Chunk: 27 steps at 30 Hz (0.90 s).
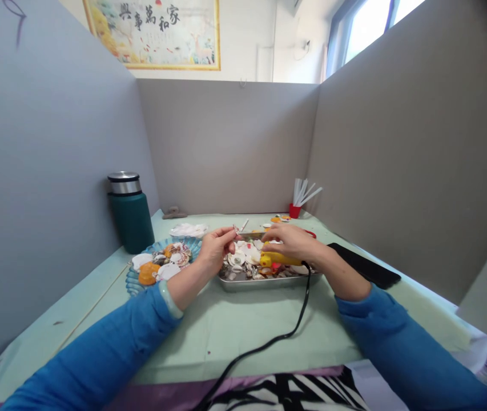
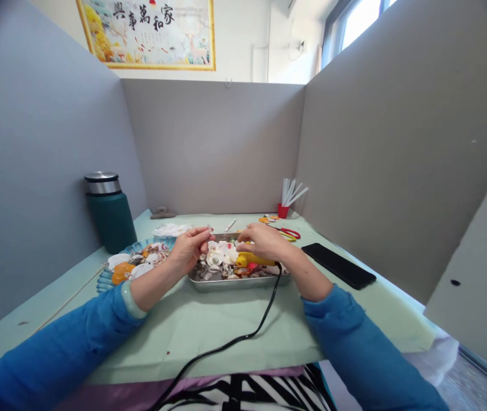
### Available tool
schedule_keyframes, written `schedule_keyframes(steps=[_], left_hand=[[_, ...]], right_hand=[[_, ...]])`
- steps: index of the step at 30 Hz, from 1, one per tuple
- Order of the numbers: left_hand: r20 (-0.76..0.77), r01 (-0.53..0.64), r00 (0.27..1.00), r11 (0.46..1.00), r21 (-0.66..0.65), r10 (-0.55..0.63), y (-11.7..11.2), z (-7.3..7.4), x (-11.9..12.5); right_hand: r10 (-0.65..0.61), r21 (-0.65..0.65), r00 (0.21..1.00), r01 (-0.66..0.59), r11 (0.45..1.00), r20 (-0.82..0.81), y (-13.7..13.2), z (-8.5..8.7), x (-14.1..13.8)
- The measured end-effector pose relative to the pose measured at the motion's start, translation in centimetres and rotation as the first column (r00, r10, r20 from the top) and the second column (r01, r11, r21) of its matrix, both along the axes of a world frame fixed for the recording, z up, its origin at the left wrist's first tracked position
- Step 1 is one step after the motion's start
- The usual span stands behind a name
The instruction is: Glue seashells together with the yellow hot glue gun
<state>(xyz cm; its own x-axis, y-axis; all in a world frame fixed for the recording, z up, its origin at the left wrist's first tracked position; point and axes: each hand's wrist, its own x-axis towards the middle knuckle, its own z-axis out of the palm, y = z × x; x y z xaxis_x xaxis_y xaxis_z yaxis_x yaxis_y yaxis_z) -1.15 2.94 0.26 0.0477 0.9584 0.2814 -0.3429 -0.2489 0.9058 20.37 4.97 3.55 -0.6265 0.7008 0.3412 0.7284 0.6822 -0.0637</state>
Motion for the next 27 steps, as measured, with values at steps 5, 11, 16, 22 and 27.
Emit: schedule_keyframes(steps=[5, 11, 16, 22, 27], left_hand=[[0.058, -0.031, 0.998, 0.999, 0.011, 0.030, 0.1, -0.1, 0.1], [0.144, -0.084, 0.986, 0.996, -0.007, 0.085, 0.2, 0.5, -0.3], [0.178, -0.136, 0.975, 0.991, -0.009, 0.136, 0.1, 0.8, -0.6], [0.177, -0.119, 0.978, 0.993, 0.014, 0.115, 0.3, 0.6, -0.7], [0.089, 0.052, 0.995, 0.998, -0.039, -0.048, 0.3, 0.5, -0.6]], right_hand=[[0.185, -0.064, 0.975, -0.178, 0.982, 0.125, 0.8, 0.2, -5.7], [0.139, -0.116, 0.966, -0.116, 0.986, 0.217, 2.0, -1.0, -10.2], [0.134, -0.117, 0.977, -0.116, 0.986, 0.163, 2.4, -2.7, -11.4], [0.143, -0.145, 0.988, -0.133, 0.980, 0.062, 1.9, -1.3, -8.8], [0.067, -0.252, 0.913, -0.181, 0.951, -0.402, 1.2, -0.1, -4.7]])
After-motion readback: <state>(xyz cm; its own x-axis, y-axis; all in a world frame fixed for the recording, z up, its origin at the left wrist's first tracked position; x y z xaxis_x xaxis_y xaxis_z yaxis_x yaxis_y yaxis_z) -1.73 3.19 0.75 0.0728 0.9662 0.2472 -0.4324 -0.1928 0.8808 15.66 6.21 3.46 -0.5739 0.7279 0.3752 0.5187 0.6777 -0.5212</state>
